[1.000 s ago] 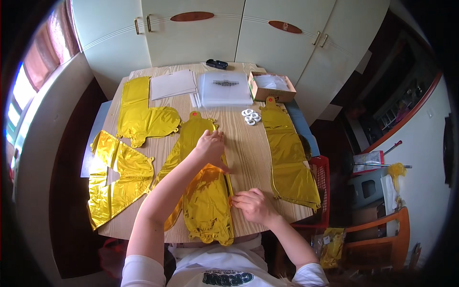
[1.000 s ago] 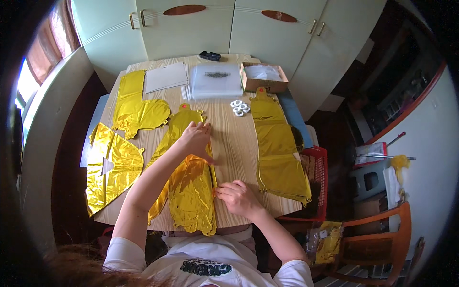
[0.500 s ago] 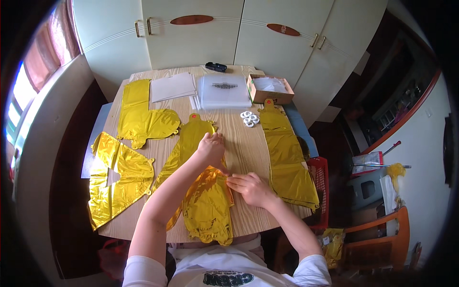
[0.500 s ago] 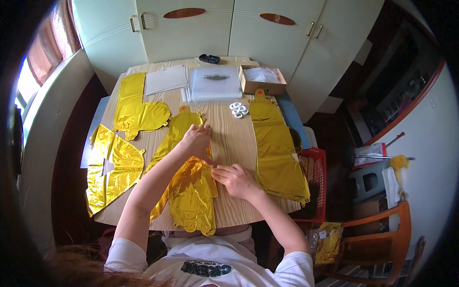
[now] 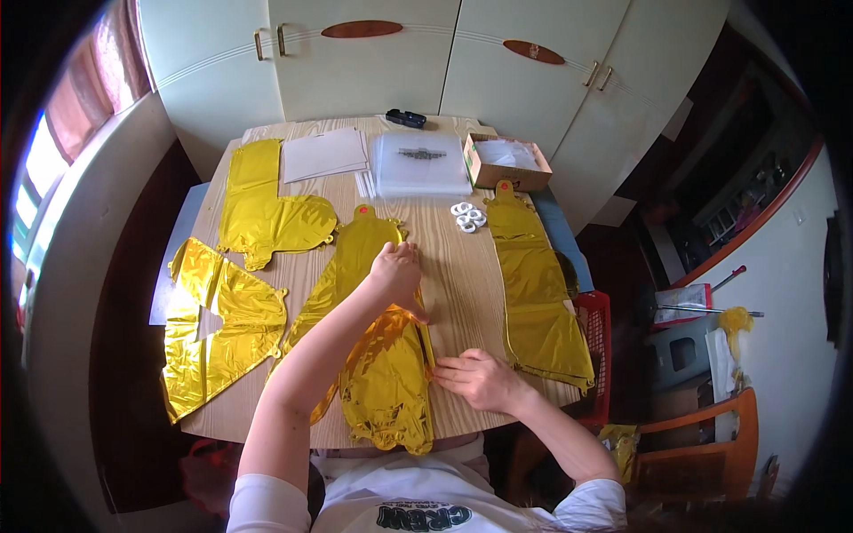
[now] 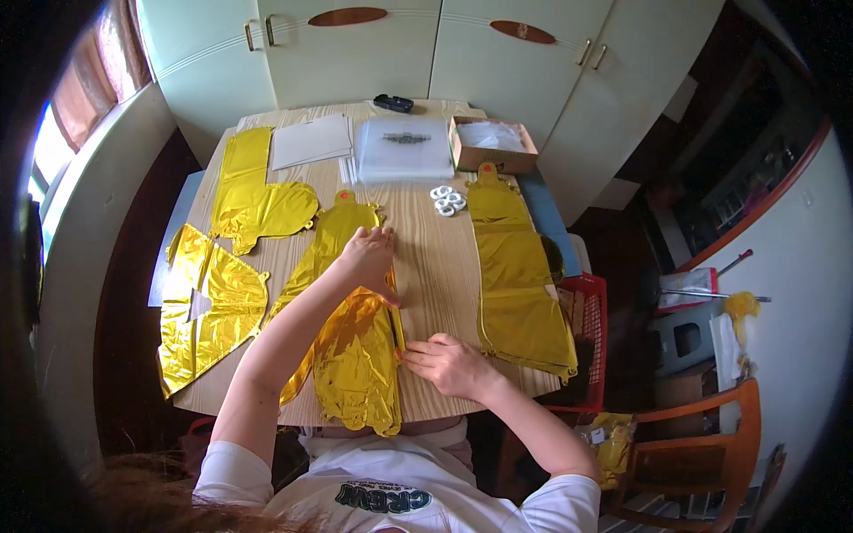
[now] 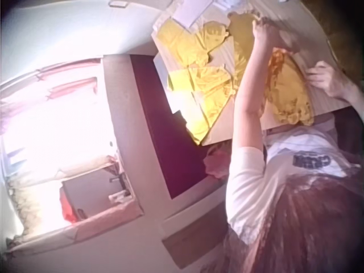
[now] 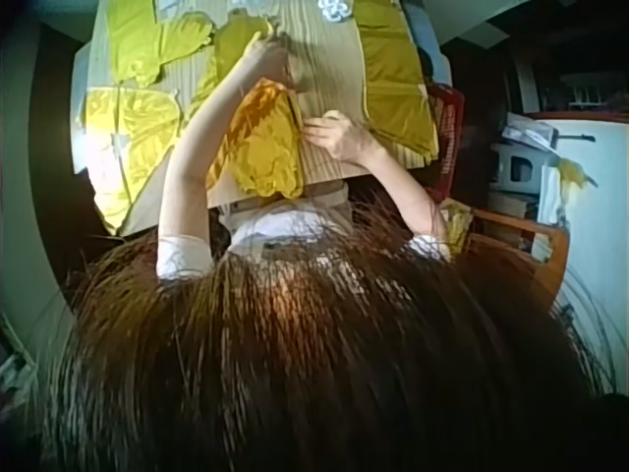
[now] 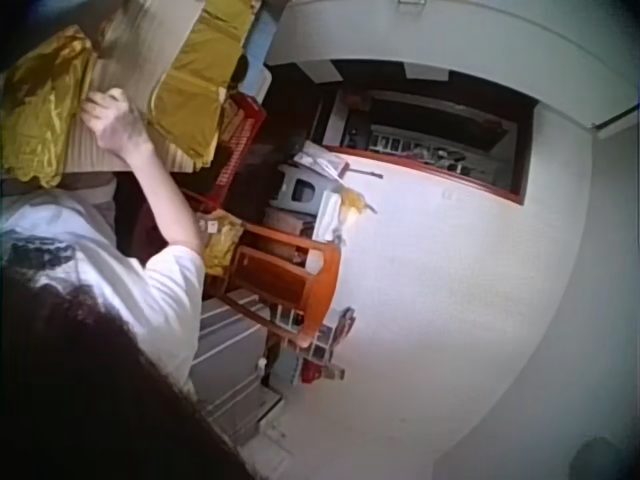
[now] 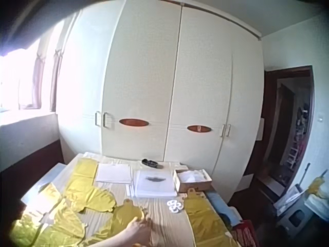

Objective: Folding and packaging gold-colored foil sheets into paper sleeves.

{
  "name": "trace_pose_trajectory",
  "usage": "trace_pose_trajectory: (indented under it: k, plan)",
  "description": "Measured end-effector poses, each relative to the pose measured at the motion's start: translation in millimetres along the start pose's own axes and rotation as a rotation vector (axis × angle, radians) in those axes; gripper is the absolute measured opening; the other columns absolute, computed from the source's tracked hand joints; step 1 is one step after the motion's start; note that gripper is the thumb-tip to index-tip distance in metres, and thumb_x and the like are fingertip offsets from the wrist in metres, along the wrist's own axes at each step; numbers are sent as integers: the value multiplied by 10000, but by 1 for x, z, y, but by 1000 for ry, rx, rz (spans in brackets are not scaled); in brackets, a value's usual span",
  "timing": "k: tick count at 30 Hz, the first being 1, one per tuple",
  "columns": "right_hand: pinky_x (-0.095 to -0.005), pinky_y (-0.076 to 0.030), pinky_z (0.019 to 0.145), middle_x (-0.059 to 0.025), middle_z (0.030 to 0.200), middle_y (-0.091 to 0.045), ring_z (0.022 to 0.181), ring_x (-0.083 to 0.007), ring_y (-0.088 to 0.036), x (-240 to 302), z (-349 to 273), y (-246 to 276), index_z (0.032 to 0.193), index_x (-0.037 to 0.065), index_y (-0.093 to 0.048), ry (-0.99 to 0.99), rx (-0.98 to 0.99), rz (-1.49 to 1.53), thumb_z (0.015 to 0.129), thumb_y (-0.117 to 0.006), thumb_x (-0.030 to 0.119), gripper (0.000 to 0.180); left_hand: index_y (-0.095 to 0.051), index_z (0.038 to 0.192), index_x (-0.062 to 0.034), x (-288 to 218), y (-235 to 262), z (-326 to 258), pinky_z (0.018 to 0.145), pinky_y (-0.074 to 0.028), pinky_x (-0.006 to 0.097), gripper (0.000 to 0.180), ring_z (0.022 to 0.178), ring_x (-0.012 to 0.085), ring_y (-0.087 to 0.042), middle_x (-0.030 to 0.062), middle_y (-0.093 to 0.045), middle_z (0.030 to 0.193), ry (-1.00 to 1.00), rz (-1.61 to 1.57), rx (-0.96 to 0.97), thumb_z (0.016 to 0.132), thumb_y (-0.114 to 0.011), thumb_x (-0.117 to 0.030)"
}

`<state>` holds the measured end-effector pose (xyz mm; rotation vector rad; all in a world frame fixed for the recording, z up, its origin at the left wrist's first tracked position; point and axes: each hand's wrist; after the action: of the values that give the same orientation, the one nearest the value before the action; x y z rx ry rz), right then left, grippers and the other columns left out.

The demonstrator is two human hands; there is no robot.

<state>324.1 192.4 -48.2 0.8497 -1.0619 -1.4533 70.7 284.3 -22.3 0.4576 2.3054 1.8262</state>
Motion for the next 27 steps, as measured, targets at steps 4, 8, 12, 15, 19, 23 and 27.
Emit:
trace_pose_trajectory:
  k: [4,8,12,15,19,23,27]
  plan:
    - [-320,-454,965,-20,1078,-725,1085,-152,-647,3,2,0,976,98,-753,-51,-65,73,851,-571,103,221,-514,1322,61,3,-8,-4,1018,-346,396,1211,1275,293,-453,187,-473,1426,21,-1,-109,502,-727,-806]
    - [-333,-519,883,-33,1033,-731,1031,-178,-670,1,2,-12,937,100,-758,-147,-143,191,787,-604,49,221,-546,1344,-83,16,-1,-4,1024,-342,424,895,1284,279,-449,112,-522,1393,49,-222,-156,716,-659,-711]
    - [-324,-557,812,-35,1007,-729,982,-202,-683,1,5,-19,875,98,-750,-275,-157,368,749,-596,14,217,-553,1340,-129,35,-10,-15,1038,-337,437,656,1281,278,-467,94,-564,1347,40,-333,-413,850,-629,-559]
    - [-310,-559,811,-28,1017,-728,959,-193,-689,-3,8,-8,889,103,-737,-406,-95,435,791,-572,25,207,-540,1341,-102,48,-10,-51,1049,-336,442,638,1259,288,-492,111,-558,1348,-6,-360,-482,853,-651,-497]
    - [-326,-533,905,-75,1173,-685,1126,-205,-632,-26,29,-25,1136,84,-670,-539,-112,376,933,-535,160,256,-502,1359,-43,59,-20,-137,1092,-325,457,710,1288,303,-475,151,-507,1395,51,-358,-336,829,-681,-480]
    - [-438,-245,1180,-183,1481,-427,1394,-323,-372,-55,54,-53,1410,-1,-445,-558,-61,313,985,-480,377,570,-450,1405,-38,57,-45,-183,1146,-267,474,883,1368,328,-389,173,-442,1451,84,-320,-233,759,-715,-580]
    - [-444,-205,1191,-175,1506,-393,1427,-306,-319,-59,64,-61,1433,-12,-403,-566,23,120,1002,-402,455,635,-415,1433,-39,51,-66,-197,1168,-216,504,1003,1428,336,-298,179,-391,1490,80,-291,-216,707,-723,-659]
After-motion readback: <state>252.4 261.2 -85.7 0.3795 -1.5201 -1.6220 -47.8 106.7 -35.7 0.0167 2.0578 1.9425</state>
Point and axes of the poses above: each hand's wrist, its own z-axis towards the middle knuckle, its own y-axis out of the back of the hand, x = y × z
